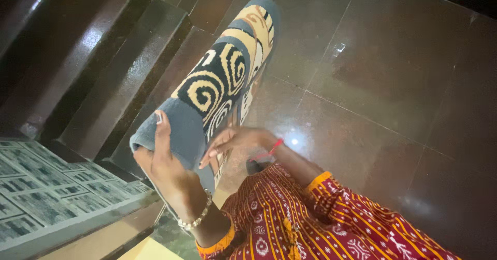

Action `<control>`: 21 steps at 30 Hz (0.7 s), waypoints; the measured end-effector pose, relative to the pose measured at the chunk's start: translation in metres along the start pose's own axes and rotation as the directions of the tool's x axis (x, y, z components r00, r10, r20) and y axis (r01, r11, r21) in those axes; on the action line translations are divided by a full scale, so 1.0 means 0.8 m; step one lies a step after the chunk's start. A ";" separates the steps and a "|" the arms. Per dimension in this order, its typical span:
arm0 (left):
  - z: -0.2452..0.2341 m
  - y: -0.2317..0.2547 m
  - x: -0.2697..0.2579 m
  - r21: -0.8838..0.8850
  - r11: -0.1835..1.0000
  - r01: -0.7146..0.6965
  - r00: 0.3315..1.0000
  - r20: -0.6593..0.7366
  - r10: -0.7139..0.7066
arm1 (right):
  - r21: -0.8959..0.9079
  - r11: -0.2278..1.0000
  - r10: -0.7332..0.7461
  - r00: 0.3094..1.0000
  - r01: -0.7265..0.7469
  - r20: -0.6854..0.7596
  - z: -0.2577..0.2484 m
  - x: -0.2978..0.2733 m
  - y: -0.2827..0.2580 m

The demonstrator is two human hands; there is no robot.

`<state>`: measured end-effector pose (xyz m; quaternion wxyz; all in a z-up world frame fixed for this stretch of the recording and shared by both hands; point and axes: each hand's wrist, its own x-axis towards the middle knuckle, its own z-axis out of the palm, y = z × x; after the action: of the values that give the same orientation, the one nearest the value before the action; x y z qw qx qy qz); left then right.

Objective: The person picks up a mat from the floor, carries it to a set of stairs, and rolls it up by hand.

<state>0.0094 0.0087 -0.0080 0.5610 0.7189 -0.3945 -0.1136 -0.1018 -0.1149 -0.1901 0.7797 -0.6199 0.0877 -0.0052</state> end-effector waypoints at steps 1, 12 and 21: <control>-0.004 0.001 -0.003 0.172 0.983 -0.063 0.998 0.012 0.062 | 0.037 0.997 0.065 0.995 -0.063 -0.071 0.005 0.013 0.053; -0.001 -0.013 -0.002 0.314 0.949 0.010 0.999 -0.044 0.004 | -0.387 0.922 0.033 0.994 0.008 0.100 0.028 0.021 0.004; -0.012 -0.002 -0.013 0.427 0.900 -0.086 0.995 -0.006 0.098 | -0.273 0.955 0.131 0.991 -0.115 0.040 -0.020 0.002 0.102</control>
<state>0.0088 0.0232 -0.0089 0.4005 0.8060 -0.4356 0.0114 -0.1106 -0.1116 -0.2724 0.6890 -0.7136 0.1035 0.0731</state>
